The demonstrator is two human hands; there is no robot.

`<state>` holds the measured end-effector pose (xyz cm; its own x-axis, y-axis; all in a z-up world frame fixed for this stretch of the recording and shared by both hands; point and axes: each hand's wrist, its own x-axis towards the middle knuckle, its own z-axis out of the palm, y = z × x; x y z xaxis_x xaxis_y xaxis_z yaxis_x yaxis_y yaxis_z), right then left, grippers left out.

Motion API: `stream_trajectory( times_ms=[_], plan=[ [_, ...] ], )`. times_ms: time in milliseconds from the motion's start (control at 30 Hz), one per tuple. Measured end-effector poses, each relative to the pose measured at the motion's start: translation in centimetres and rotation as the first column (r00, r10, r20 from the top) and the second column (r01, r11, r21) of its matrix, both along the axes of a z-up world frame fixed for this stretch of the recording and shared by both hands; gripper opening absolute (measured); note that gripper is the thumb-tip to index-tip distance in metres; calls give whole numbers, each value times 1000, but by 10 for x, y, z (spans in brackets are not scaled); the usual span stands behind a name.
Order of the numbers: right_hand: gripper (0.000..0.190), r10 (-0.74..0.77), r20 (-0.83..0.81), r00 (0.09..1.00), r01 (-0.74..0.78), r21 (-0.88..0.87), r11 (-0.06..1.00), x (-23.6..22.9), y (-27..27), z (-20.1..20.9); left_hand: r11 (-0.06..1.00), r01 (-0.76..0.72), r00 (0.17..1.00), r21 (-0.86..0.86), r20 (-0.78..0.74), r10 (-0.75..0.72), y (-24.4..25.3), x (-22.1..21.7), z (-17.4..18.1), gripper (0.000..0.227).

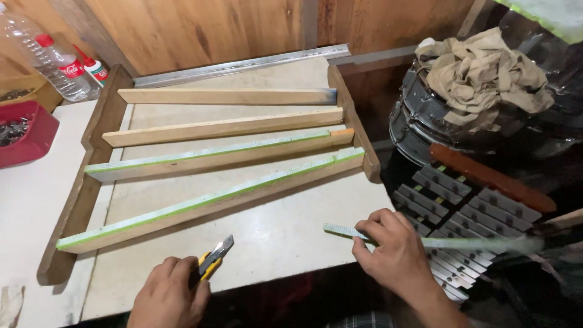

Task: The person measures and cuts green mesh strips using a utility knife and then attaches them to the edges of wooden frame pieces. The person handles the mesh, the knife, and the wooden frames to complete the assembly.

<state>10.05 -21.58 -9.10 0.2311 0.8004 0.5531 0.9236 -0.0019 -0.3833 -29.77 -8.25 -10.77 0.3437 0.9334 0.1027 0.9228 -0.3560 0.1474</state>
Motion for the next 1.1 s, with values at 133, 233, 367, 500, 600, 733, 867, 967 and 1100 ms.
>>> stream_trajectory(
  times_ms=[133,233,367,500,600,733,867,967,1100],
  plan=[
    [20,-27,-4,1000,27,-30,999,-13,-5,3,990,-94,990,-104,91,104,-32,29,53,43],
    [20,-74,-36,997,69,-128,989,-26,-8,6,842,-311,921,-441,80,382,-52,48,71,57],
    [20,-113,-83,990,98,-175,980,-34,-6,5,820,-308,817,-482,307,487,-71,52,27,60],
    [22,-179,-141,974,137,-265,954,-35,-6,7,694,-177,833,-698,270,484,-83,56,-3,42],
    [19,-119,-111,987,99,-166,981,-33,-7,3,549,-63,932,-833,147,330,-78,74,12,54],
    [21,-116,-114,987,94,-184,978,-33,-8,3,466,321,941,-824,332,-63,-73,78,-37,72],
    [21,-138,-131,982,111,-199,974,-34,-8,4,513,157,913,-844,322,250,-73,115,-24,53],
    [21,-117,-116,986,96,-172,980,-34,-8,5,753,216,870,-621,473,140,-102,132,3,42],
    [18,-76,-97,992,65,-113,991,-31,-7,2,723,25,963,-690,210,168,-111,158,15,91]
  ],
)
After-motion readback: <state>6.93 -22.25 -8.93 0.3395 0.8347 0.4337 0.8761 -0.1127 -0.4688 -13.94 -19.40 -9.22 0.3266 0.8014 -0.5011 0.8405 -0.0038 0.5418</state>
